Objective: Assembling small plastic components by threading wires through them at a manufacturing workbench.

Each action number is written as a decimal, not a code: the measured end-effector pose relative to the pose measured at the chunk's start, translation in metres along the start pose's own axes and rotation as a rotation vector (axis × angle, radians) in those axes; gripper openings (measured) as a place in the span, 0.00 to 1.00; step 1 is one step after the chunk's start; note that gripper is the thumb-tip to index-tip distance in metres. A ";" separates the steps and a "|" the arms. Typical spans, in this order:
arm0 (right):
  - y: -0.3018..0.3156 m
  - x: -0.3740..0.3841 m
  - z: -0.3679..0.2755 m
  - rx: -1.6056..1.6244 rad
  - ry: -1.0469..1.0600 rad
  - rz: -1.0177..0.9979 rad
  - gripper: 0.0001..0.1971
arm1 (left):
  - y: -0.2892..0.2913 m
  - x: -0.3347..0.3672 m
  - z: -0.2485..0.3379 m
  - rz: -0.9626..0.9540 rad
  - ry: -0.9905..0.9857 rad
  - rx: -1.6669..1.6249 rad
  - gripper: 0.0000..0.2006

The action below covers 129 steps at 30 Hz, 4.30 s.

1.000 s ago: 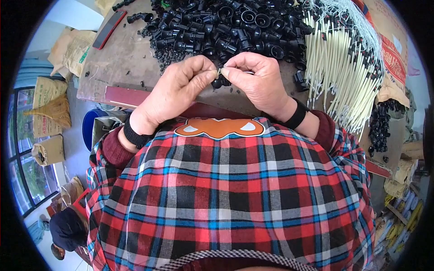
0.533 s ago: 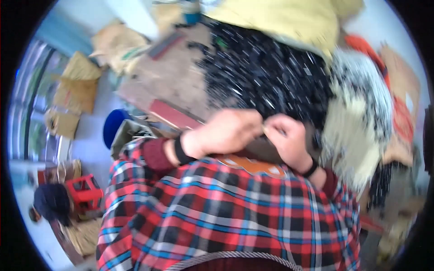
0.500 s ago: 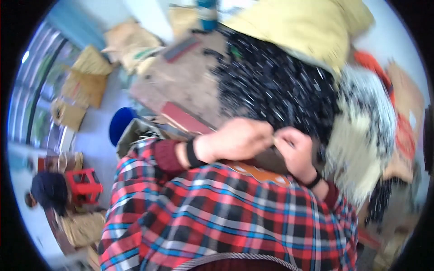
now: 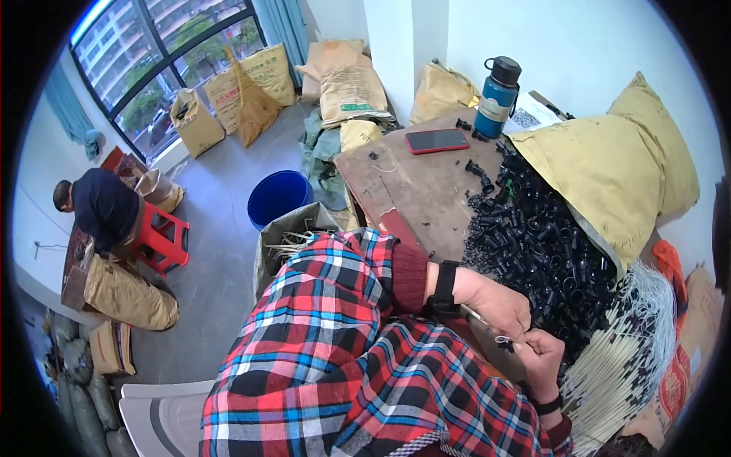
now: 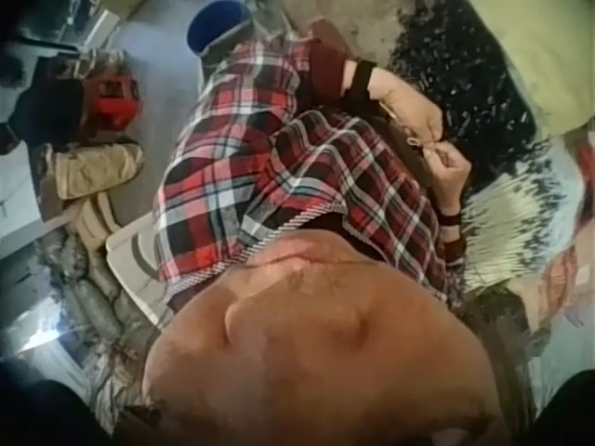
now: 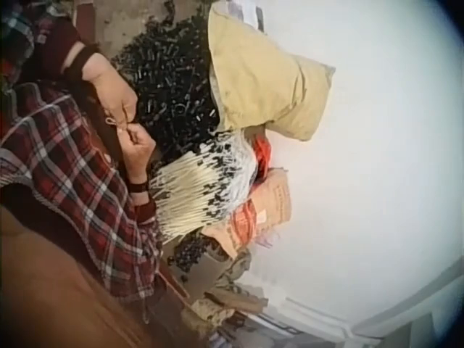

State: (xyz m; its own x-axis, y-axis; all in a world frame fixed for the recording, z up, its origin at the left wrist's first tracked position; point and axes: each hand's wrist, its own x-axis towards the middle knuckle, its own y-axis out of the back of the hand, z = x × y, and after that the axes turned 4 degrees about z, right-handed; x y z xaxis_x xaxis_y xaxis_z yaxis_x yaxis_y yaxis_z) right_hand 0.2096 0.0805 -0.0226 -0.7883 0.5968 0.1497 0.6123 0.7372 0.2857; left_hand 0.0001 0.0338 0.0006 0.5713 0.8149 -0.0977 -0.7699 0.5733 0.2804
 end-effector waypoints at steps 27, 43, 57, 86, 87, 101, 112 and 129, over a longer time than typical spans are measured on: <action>0.038 -0.013 -0.065 -0.434 0.097 0.326 0.17 | -0.017 -0.029 0.025 0.611 -0.239 0.385 0.12; 0.013 0.031 -0.068 0.644 0.068 0.475 0.13 | -0.032 0.001 0.040 0.291 0.120 -0.480 0.16; 0.030 0.021 -0.030 0.721 -0.007 0.704 0.17 | -0.026 0.021 0.021 0.470 -0.028 -0.188 0.14; 0.099 -0.078 0.022 -0.252 -0.481 0.336 0.11 | 0.005 -0.094 -0.010 0.624 0.250 0.586 0.15; 0.109 -0.083 0.025 -0.308 -0.475 0.424 0.11 | -0.004 -0.065 -0.006 0.588 0.124 0.671 0.12; 0.222 -0.108 0.067 -1.003 -0.611 0.826 0.16 | -0.014 0.073 -0.007 0.351 0.464 1.148 0.23; 0.185 -0.090 0.017 -0.161 -0.390 1.018 0.09 | -0.004 0.039 -0.001 0.466 0.276 0.656 0.15; 0.069 -0.011 -0.002 0.641 -0.035 0.613 0.06 | -0.010 -0.026 -0.005 0.450 0.051 -0.311 0.18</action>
State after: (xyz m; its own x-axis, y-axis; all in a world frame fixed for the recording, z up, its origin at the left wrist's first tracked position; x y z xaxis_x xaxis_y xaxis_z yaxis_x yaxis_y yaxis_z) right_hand 0.2605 0.1239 -0.0022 -0.3148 0.9465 0.0706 0.8504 0.3144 -0.4219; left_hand -0.0088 0.0076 -0.0041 0.1573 0.9842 -0.0818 -0.9873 0.1586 0.0106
